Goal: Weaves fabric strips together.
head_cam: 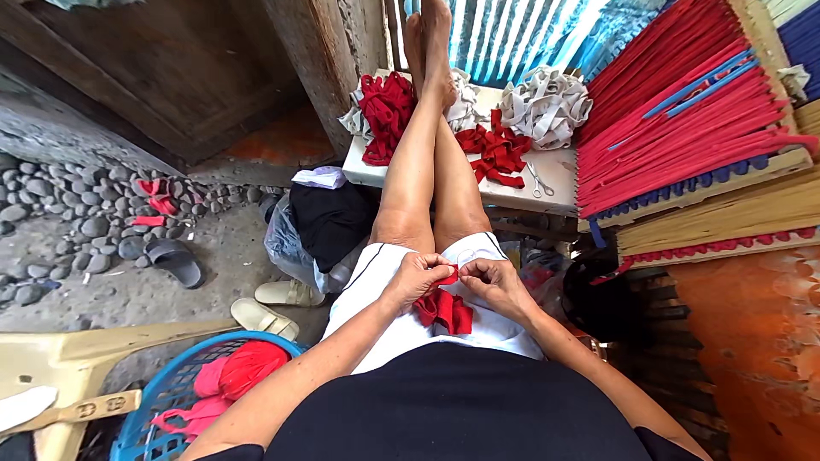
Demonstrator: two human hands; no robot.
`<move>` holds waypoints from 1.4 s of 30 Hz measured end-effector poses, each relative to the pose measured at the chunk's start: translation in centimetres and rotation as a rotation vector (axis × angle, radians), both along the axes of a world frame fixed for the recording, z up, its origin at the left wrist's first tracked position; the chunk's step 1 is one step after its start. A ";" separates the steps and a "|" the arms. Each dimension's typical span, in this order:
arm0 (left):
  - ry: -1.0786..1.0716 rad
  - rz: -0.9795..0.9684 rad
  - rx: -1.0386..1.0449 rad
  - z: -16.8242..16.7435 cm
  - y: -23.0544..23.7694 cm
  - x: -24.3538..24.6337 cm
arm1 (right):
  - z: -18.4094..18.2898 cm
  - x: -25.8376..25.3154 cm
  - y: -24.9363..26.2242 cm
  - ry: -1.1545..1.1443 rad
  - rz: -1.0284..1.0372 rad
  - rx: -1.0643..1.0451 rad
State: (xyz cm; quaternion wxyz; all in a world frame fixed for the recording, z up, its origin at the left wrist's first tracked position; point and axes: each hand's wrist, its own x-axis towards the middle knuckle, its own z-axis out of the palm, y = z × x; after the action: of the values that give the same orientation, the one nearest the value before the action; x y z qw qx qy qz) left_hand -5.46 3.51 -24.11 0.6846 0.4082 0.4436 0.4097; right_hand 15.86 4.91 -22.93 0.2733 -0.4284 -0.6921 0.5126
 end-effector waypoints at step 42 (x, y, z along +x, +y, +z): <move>0.556 0.130 0.920 -1.0 -0.4 0.6 | 0.1 -0.8 -0.7 0.007 -0.128 0.017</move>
State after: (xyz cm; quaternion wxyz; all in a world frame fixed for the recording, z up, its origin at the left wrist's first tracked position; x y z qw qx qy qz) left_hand -4.84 3.07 -25.12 0.2653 0.7304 0.4073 0.4798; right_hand 15.02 4.18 -22.78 0.3117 -0.4677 -0.6664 0.4898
